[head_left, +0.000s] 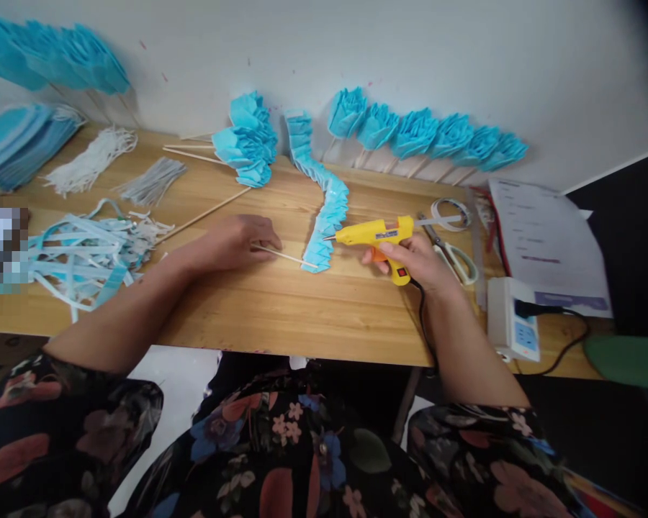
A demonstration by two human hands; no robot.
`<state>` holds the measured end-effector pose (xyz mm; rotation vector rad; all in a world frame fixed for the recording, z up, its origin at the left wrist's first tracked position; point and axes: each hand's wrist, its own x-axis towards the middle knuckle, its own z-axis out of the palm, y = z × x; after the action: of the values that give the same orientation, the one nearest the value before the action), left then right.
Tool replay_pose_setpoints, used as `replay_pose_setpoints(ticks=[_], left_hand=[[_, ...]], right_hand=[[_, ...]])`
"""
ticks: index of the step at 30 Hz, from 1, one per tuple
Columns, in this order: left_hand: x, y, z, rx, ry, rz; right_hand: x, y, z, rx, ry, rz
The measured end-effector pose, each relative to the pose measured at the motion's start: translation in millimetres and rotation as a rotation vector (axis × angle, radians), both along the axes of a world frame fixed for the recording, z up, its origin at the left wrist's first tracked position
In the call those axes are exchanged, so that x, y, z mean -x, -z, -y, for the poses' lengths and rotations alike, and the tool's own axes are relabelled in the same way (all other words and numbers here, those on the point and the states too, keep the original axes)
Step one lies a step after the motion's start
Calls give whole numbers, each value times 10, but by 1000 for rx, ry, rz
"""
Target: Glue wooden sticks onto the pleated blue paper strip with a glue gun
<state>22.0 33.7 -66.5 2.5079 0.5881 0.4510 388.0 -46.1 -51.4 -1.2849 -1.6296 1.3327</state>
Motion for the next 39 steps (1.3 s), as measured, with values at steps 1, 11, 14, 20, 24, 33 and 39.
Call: replay_pose_setpoints(ticks=[1, 11, 14, 20, 24, 33, 39], left_hand=[[-2, -9, 3, -2, -2, -1], [-22, -55, 33, -7, -14, -24], [-15, -34, 28, -26, -7, 3], [2, 12, 5, -53, 15, 45], [-1, 21, 8, -67, 6, 45], [-11, -37, 26, -12, 11, 51], [-10, -29, 20, -20, 20, 58]], right_hand=[[-9, 9, -2, 5, -10, 8], [-19, 35, -3, 4, -41, 36], [-20, 38, -2, 1, -41, 47], [-22, 74, -7, 0, -70, 69], [29, 53, 1, -7, -83, 100], [68, -36, 27, -23, -72, 214], [-37, -105, 53, -40, -42, 231]])
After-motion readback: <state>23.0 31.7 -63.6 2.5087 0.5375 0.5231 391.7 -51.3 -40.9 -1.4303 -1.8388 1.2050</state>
